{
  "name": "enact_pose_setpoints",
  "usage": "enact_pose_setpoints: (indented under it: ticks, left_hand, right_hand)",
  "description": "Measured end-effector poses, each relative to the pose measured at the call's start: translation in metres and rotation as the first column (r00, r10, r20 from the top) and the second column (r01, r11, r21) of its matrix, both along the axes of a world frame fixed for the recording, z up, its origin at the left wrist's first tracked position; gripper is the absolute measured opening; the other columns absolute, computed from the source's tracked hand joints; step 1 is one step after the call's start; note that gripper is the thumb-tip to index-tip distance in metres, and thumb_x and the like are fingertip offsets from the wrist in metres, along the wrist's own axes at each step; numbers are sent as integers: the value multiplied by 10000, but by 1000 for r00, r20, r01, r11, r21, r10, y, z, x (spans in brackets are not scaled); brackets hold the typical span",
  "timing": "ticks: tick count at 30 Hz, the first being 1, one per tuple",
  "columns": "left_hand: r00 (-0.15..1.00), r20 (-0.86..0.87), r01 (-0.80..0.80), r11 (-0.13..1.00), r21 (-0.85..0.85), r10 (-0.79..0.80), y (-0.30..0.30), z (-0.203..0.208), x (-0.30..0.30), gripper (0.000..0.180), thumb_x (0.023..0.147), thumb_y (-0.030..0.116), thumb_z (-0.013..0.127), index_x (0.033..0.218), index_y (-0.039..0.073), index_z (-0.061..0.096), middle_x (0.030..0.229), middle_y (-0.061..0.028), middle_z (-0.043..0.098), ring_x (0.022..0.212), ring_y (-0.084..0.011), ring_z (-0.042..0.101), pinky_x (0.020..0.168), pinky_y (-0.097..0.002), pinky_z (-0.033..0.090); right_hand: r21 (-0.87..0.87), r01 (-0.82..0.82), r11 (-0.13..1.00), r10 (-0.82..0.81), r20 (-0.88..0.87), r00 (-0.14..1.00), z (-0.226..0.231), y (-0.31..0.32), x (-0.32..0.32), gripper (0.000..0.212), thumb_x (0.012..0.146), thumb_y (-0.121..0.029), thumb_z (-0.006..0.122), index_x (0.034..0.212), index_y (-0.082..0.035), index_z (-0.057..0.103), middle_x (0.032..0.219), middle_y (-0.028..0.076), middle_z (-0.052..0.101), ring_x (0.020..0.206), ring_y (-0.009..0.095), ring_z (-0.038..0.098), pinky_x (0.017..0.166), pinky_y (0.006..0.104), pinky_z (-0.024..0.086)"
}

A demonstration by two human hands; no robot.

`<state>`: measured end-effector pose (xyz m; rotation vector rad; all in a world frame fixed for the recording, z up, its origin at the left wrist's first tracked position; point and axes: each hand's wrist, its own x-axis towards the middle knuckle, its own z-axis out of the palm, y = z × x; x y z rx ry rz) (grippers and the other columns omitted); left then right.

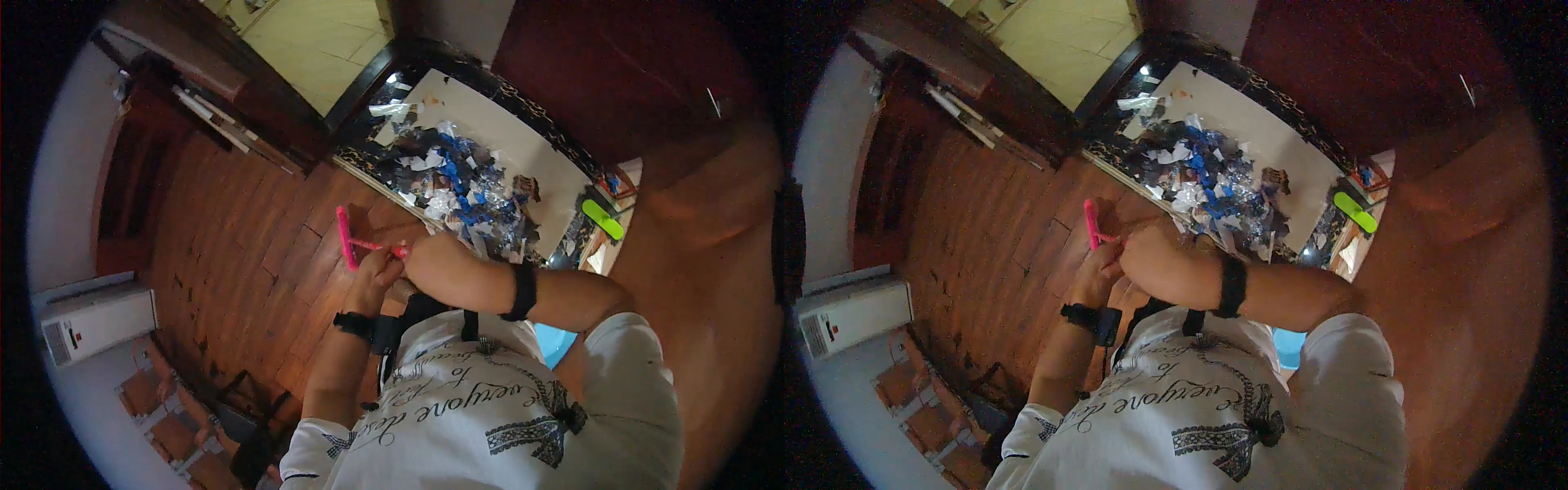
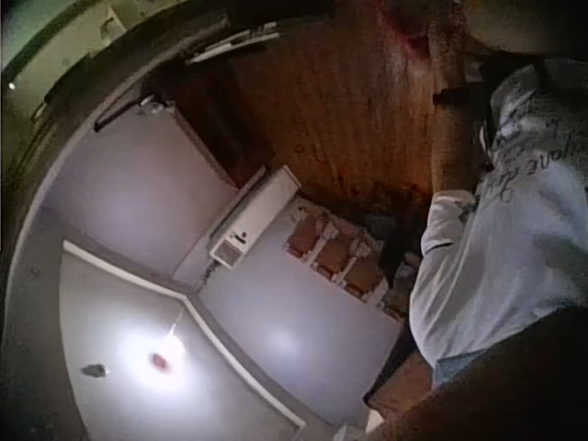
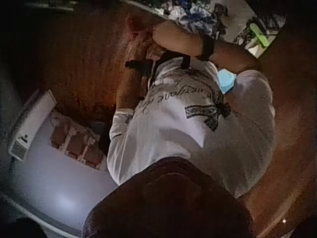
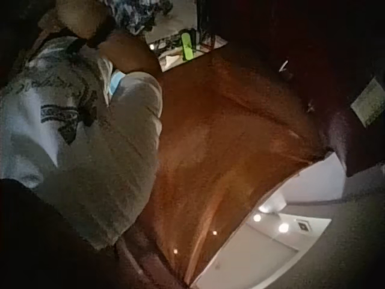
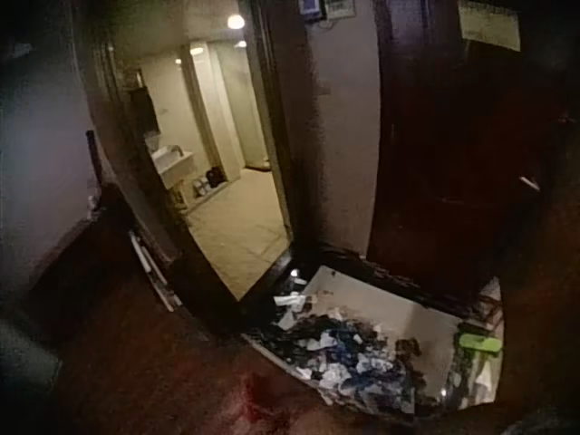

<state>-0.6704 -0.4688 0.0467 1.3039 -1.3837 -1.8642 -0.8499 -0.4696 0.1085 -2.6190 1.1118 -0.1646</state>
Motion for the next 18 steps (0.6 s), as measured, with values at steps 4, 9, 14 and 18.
enact_pose_setpoints:
  ticks: [4, 9, 14, 18]
  left_hand:
    - [985, -50, -155, 974, 164, 165, 15, -40, 41, 305, 856, 113, 537, 1111, -53, 540, 1019, -44, 563, 968, -146, 528, 846, -268, 430]
    - [990, 98, -126, 960, 251, 104, 41, -142, 77, 296, 845, 92, 557, 1110, -38, 530, 1039, -69, 547, 939, -157, 544, 825, -266, 460]
    - [976, 203, 26, 961, 275, -84, 39, -164, 42, 325, 841, 71, 564, 1150, -14, 506, 1112, -90, 546, 959, -161, 564, 823, -265, 483]
    - [981, 103, 139, 965, 221, -165, 20, -102, -33, 273, 842, 128, 586, 1072, -16, 556, 1028, -136, 579, 935, -217, 576, 804, -311, 503]
  right_hand:
    - [20, 31, 999, -30, -44, 999, -40, 14, 39, 134, 735, -130, 561, 751, -41, 660, 667, 129, 623, 644, 241, 637, 513, 370, 496]
    - [-12, 142, 990, -142, 29, 989, -117, 32, 56, 160, 775, -119, 529, 806, -28, 657, 667, 127, 627, 629, 248, 635, 524, 369, 494]
    - [218, 186, 958, -185, -23, 982, -139, 48, 31, 109, 674, -92, 598, 707, -39, 688, 684, 122, 643, 647, 260, 644, 553, 371, 503]
    - [149, 295, 944, -281, -108, 954, -132, 51, -17, 119, 671, -106, 590, 705, -58, 694, 689, 109, 649, 632, 248, 641, 525, 369, 495]
